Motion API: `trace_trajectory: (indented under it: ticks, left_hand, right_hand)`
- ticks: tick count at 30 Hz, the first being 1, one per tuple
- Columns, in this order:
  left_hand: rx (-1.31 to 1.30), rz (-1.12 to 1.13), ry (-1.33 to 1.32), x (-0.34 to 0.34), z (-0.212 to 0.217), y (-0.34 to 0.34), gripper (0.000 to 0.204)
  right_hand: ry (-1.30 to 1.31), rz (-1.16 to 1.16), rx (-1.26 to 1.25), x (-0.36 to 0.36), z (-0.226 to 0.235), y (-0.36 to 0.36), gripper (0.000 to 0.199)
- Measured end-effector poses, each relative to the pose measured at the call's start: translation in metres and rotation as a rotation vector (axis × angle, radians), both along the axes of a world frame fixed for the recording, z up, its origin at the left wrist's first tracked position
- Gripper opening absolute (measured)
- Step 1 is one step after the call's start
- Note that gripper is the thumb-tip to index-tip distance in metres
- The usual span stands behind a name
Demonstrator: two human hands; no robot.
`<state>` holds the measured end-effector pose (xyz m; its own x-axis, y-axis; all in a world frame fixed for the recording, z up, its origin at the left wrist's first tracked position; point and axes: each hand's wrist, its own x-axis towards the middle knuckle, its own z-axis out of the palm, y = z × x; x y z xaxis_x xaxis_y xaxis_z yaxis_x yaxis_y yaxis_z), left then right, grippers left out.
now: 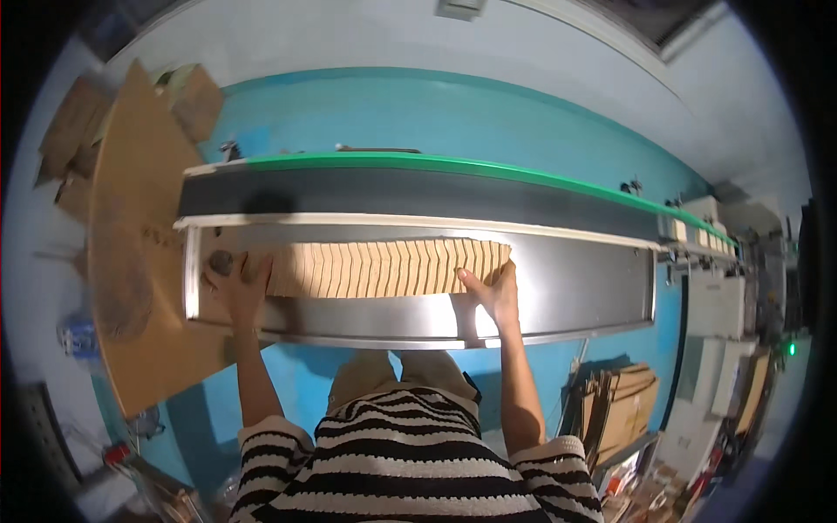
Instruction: Moving stacks of folded paper napkins from a machine collection tray onto a conveyor belt for automated packaging.
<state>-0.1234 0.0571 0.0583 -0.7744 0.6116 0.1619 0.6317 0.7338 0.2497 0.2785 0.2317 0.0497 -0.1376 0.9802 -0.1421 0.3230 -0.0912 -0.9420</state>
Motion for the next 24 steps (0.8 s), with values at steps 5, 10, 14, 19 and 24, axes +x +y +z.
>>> trace_trajectory:
  ticks: [5, 10, 14, 19, 24]
  left_hand:
    - [-0.033, 0.114, 0.223, 0.091, -0.021, 0.069, 0.07]
    - [0.357, -0.905, -0.391, 0.256, 0.033, 0.204, 0.062]
    - [0.039, -1.24, -0.476, 0.31, -0.023, 0.267, 0.083]
    - [-0.322, -1.311, -0.802, 0.312, -0.038, 0.316, 0.071]
    - [-0.083, -1.309, -0.609, 0.318, -0.015, 0.31, 0.08]
  right_hand:
    - [-0.258, -0.093, -0.123, 0.083, 0.001, 0.084, 0.064]
    - [0.032, -0.1, -0.361, 0.118, -0.041, 0.117, 0.053]
    - [0.089, -0.029, -0.408, 0.107, -0.05, 0.086, 0.044]
    - [0.227, -0.11, -0.393, 0.139, -0.052, 0.15, 0.035]
    - [-0.016, -0.033, -0.207, 0.117, -0.054, 0.144, 0.053]
